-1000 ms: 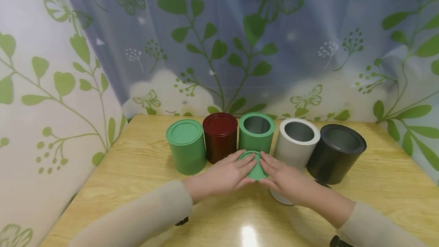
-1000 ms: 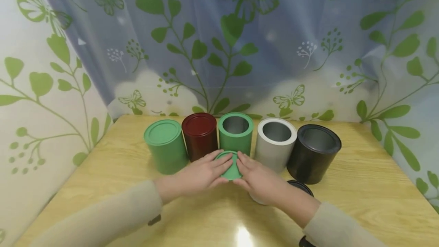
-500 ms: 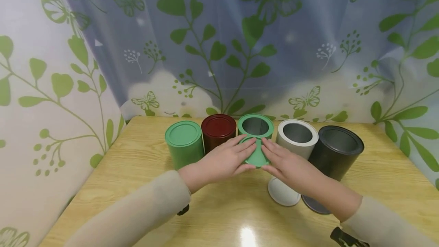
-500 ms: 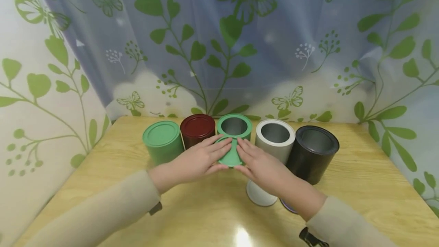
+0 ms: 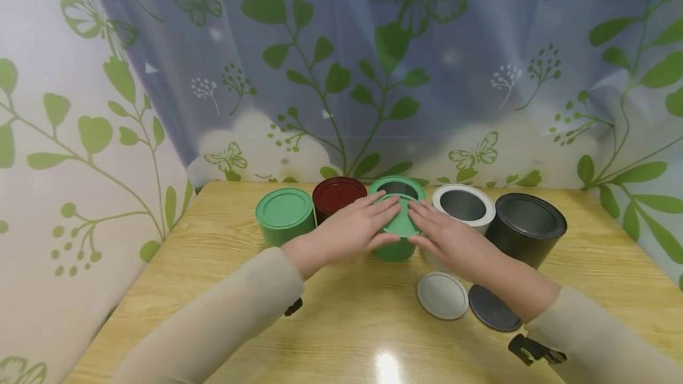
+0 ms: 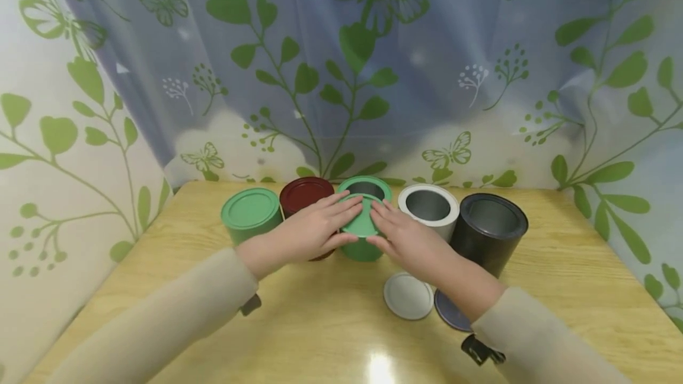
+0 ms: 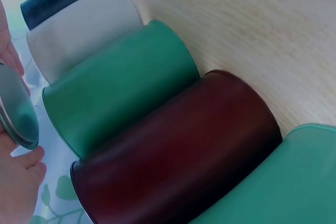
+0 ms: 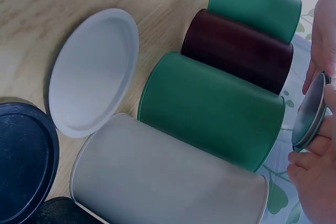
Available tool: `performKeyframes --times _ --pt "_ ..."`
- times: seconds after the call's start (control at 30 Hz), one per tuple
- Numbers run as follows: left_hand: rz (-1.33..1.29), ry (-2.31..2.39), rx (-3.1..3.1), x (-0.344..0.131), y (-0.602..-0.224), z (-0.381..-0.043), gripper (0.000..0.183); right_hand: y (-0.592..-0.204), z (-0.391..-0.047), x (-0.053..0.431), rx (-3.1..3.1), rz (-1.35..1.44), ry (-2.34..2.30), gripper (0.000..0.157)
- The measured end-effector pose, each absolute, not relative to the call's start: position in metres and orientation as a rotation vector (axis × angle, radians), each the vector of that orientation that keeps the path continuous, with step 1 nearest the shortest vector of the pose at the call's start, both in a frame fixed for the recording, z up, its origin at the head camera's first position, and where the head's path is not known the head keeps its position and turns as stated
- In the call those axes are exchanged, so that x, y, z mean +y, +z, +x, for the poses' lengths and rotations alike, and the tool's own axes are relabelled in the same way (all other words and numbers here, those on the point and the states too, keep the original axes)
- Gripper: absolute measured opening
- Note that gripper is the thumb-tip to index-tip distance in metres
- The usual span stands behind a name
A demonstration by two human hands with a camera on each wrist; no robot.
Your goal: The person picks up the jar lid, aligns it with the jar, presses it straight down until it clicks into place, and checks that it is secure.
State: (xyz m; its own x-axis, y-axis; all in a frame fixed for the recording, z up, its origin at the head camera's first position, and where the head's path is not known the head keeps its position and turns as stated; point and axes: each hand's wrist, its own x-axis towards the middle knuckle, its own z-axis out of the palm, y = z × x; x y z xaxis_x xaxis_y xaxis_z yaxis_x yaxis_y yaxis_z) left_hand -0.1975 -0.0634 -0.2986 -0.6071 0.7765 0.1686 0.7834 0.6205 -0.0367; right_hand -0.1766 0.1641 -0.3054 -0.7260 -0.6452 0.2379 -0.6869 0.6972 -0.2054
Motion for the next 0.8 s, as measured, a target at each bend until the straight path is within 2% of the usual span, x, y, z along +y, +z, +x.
performKeyframes --times 0.8 --pt "-1.229 -0.193 -2.829 -0.063 -0.299 -0.226 0.059 -0.298 -0.213 0.161 -2.900 1.074 0.533 0.056"
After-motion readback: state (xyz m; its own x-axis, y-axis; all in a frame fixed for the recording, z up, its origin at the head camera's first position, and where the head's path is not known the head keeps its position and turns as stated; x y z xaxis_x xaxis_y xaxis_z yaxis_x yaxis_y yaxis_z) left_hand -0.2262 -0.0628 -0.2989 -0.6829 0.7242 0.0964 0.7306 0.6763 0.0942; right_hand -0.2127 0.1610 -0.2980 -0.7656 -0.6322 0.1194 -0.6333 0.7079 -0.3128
